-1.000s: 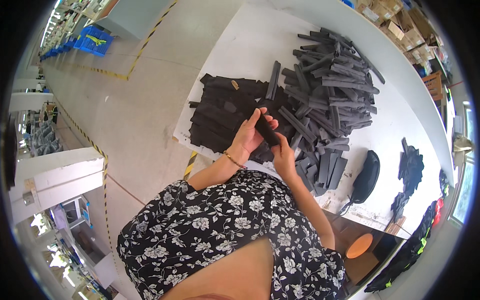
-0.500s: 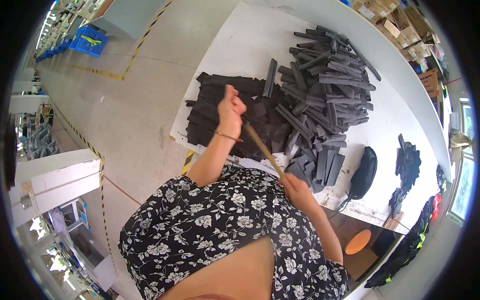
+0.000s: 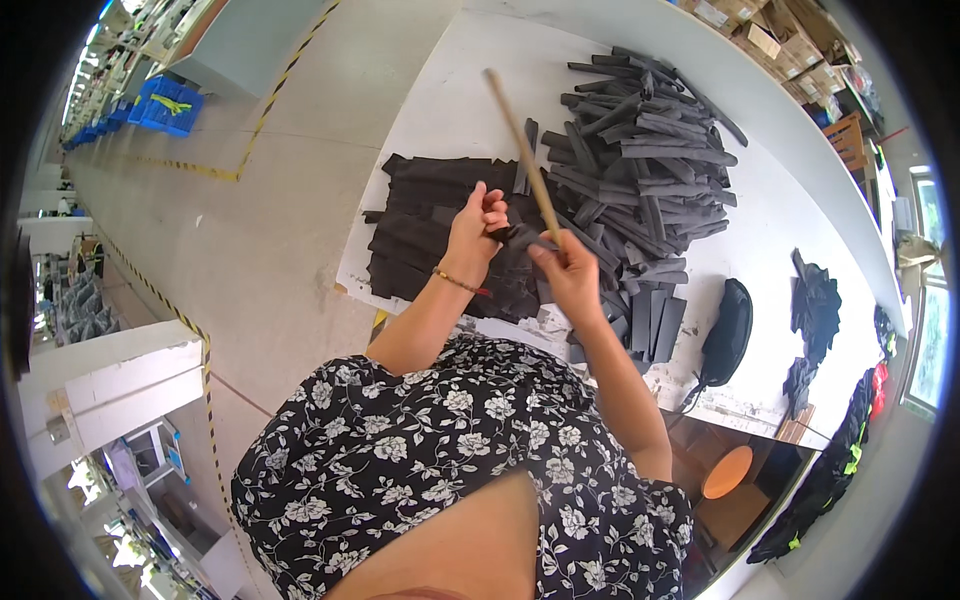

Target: The person inserts a thin wooden stick into a slot on a dark foam piece and then places the assembled unit onto a growing pile on the table. This repetitive assembly process continues throughout the video, with the person handling the foam pieces and sticks one at a time.

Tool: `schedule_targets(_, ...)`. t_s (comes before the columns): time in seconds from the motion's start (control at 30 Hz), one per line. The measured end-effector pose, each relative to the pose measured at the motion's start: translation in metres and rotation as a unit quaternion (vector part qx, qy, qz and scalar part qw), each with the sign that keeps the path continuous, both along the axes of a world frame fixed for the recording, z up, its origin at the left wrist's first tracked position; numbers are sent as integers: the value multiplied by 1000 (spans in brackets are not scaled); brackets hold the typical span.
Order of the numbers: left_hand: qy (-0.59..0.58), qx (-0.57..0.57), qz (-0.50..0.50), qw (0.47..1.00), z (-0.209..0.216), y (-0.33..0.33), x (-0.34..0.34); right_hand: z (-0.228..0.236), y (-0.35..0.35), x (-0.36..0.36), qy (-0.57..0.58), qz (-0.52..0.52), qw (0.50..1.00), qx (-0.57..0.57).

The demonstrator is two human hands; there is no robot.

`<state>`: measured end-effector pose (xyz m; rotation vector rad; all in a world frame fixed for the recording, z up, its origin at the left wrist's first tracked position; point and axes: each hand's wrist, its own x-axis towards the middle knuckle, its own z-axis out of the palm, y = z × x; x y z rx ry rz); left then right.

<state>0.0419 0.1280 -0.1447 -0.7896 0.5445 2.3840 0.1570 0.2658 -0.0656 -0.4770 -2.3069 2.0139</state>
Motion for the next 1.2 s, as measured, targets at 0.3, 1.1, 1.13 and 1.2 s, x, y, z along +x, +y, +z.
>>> schedule_targets(0.3, 401, -161, -389, 814, 45, 21, 52, 28, 42, -26, 42, -50, 992, 111)
schedule_targets(1.1, 389, -83, -159, 904, 86, 35, 26, 49, 50, -26, 15, -1, 997, -82)
schedule_targets(1.13, 356, -66, -164, 917, 83, 34, 28, 47, 48, -24, 8, 3, 997, -76)
schedule_targets(1.2, 381, -113, -144, 906, 77, 41, 32, 45, 45, -22, -1, -4, 999, -35)
